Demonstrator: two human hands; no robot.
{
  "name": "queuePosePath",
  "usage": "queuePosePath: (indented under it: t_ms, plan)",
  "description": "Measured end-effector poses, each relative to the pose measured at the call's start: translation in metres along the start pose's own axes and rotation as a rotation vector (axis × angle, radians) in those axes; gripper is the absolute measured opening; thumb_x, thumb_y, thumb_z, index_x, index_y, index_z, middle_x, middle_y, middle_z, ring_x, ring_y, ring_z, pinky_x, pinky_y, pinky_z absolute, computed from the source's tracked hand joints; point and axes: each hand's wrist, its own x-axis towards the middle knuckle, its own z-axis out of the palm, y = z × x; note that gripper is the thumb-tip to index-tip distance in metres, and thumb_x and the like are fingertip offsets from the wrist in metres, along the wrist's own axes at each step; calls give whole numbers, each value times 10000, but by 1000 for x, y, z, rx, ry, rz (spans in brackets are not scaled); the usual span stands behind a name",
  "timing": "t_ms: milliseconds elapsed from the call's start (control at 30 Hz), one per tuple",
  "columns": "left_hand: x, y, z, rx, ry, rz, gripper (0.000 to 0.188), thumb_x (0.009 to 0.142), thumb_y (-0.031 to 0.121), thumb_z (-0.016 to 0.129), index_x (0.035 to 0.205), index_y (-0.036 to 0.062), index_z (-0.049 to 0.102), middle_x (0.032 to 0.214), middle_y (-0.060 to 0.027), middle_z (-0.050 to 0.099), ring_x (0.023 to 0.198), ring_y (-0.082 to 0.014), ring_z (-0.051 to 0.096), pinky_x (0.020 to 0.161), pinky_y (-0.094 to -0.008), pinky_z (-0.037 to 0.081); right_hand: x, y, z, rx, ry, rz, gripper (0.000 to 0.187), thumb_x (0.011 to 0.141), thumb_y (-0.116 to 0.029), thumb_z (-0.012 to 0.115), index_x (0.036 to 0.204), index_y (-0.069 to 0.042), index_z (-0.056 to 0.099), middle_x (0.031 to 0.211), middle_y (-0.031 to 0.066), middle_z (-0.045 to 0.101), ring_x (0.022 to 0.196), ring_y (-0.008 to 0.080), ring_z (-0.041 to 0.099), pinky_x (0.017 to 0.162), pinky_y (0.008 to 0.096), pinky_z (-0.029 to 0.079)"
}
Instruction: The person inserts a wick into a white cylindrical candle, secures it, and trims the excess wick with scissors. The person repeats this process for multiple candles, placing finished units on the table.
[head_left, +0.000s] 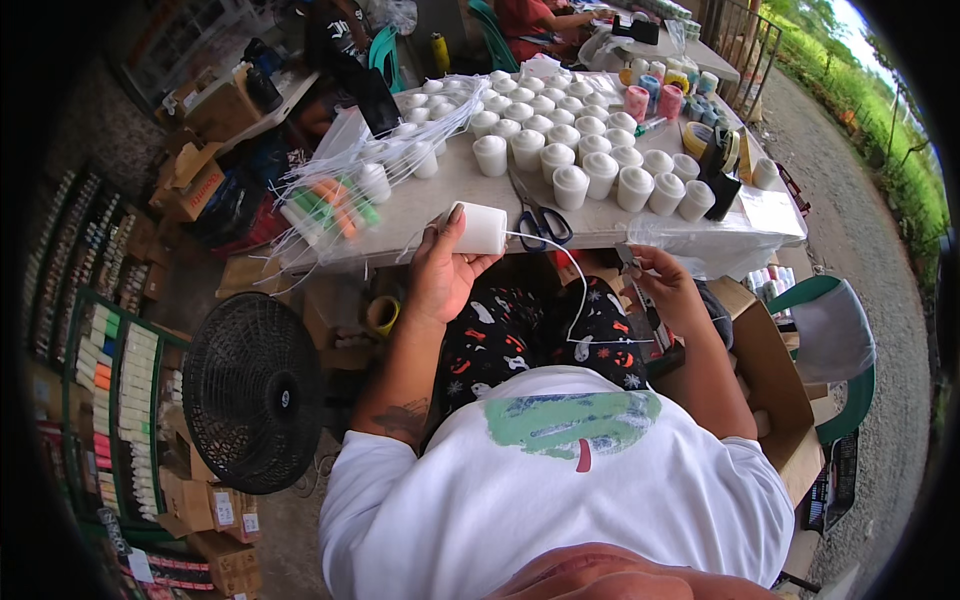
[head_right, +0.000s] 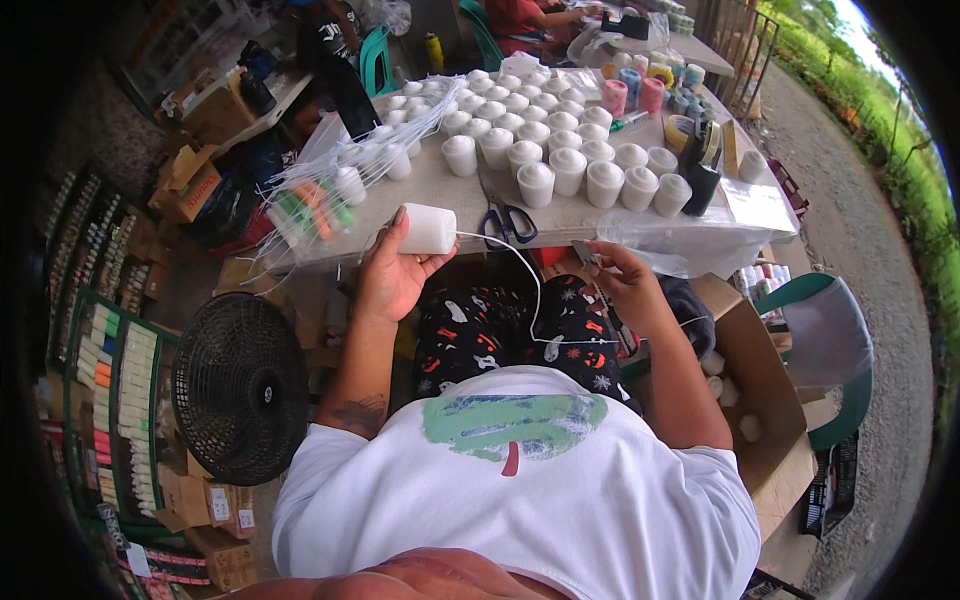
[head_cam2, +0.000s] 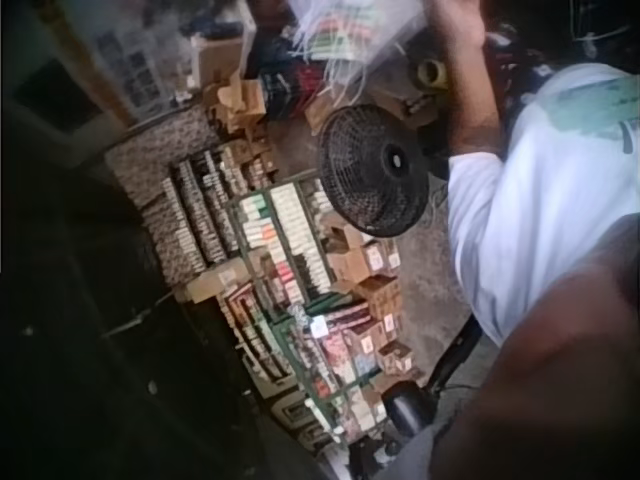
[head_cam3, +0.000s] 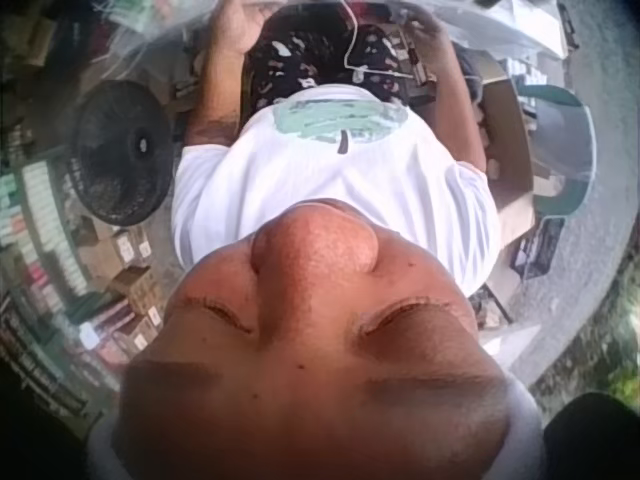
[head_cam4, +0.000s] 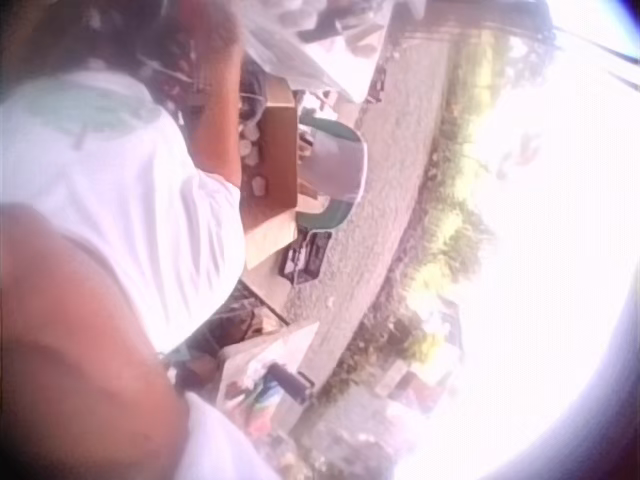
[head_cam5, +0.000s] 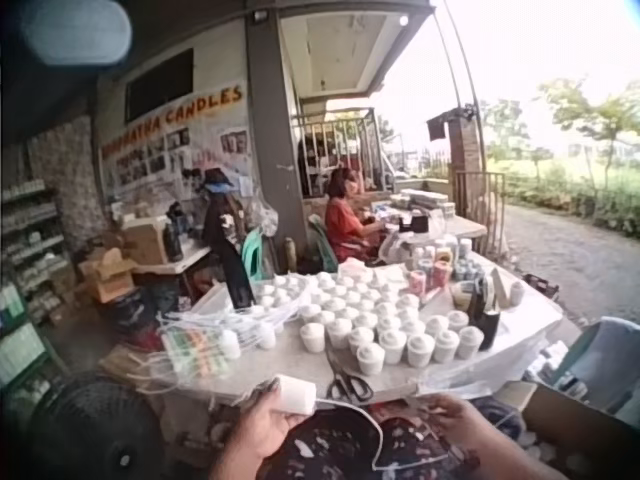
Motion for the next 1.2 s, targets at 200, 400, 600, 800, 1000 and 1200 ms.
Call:
queuePosePath:
  t_ms: [200, 400, 600, 800, 1000, 1200]
  plan:
    - [15, 14, -14, 524, 185, 191, 475, 882, 351, 660, 1221, 105, 437, 1070, -60, 571, 917, -168, 598, 757, -316, 504, -35, 39, -54, 333, 233, 235, 278, 966, -178, 533, 1208, -42, 513, 955, 59, 637, 722, 139, 645, 564, 270, 523]
    - [22, 3, 1, 38, 70, -37, 383, 855, 391, 682, 1060, 88, 566, 974, -49, 598, 905, -176, 603, 753, -331, 515, -33, 19, 14, -89, 161, -120, 194, 952, -86, 533, 1137, -29, 516, 985, 64, 654, 727, 117, 642, 576, 244, 490]
    - [20, -31, 26, -169, 47, -80, 387, 867, 378, 671, 1077, 78, 545, 965, -46, 595, 923, -177, 602, 799, -344, 515, -6, -40, 82, -548, -116, -823, 257, 805, 85, 583, 1032, -21, 526, 1140, 170, 613, 973, 320, 629, 786, 369, 521]
    - [6, -26, 27, -74, -29, -78, 388, 938, 411, 541, 1129, 73, 524, 1088, -115, 596, 1025, -243, 593, 883, -390, 489, 10, -44, 93, -744, -19, -895, 350, 695, 101, 597, 1020, -12, 535, 1226, 144, 584, 913, 310, 629, 763, 380, 519]
    - [1, -25, 31, -101, -46, -24, 364, 954, 342, 531, 1144, 32, 517, 1105, -121, 580, 1025, -234, 573, 901, -403, 472, 8, -48, 97, -806, -24, -837, 347, 703, 87, 575, 1033, -15, 541, 1288, 149, 553, 942, 306, 623, 788, 391, 502]
    - [-4, -27, 40, -127, -11, 2, 329, 958, 278, 540, 1153, 16, 510, 1099, -117, 580, 1022, -226, 573, 890, -401, 474, 2, -53, 96, -1015, -21, -851, 371, 708, 95, 564, 1061, -19, 543, 1290, 152, 549, 966, 311, 620, 793, 399, 497]
